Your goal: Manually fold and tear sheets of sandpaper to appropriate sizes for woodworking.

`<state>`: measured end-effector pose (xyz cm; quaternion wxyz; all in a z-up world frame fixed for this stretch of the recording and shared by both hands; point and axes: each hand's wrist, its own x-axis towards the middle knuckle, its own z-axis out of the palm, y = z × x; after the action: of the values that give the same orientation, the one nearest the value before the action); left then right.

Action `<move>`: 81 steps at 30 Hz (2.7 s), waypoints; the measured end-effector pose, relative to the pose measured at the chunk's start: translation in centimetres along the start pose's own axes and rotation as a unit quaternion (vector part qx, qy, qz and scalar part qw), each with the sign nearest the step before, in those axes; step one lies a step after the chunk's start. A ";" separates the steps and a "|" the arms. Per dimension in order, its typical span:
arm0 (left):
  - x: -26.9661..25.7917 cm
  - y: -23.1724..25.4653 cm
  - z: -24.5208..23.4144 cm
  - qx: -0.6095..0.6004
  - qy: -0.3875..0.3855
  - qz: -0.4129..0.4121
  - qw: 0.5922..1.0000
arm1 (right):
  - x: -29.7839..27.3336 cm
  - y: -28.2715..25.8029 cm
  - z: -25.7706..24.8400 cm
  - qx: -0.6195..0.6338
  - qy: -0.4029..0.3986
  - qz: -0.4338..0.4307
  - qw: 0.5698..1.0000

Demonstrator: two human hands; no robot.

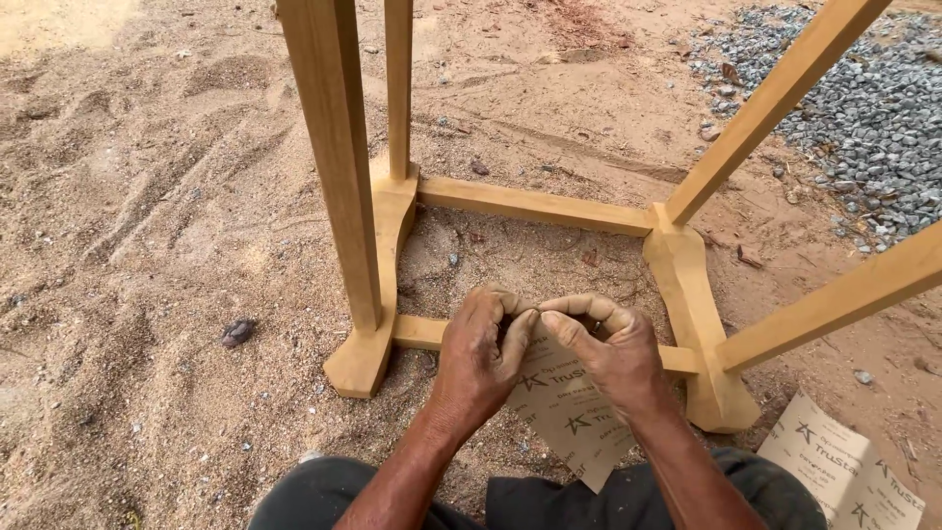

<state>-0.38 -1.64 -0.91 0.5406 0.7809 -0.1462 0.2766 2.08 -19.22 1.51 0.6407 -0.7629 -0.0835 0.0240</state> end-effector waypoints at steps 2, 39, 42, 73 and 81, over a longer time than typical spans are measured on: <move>0.0 0.0 -0.3 -0.002 0.010 -0.004 1.000 | 0.3 0.5 0.3 -0.014 -0.005 0.019 1.000; 2.0 -4.5 -4.1 -0.028 0.076 -0.257 0.963 | -2.6 10.9 -16.0 -0.023 -0.092 0.127 0.987; 2.5 -2.1 -6.1 -0.042 0.103 -0.290 0.950 | -3.4 12.7 -19.7 -0.072 -0.046 0.168 0.982; -3.3 0.4 7.1 0.145 -0.061 -0.286 0.945 | -4.8 13.1 -5.4 0.322 0.042 0.157 0.933; -3.1 -1.7 6.3 -0.260 -0.226 -0.369 0.864 | -4.8 10.5 -6.1 0.438 -0.052 0.184 0.878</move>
<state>-0.27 -7.07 -5.74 0.7385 0.6504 -0.0323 -0.1746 -0.75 -27.66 -8.06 0.8880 -0.4037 0.0444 0.2155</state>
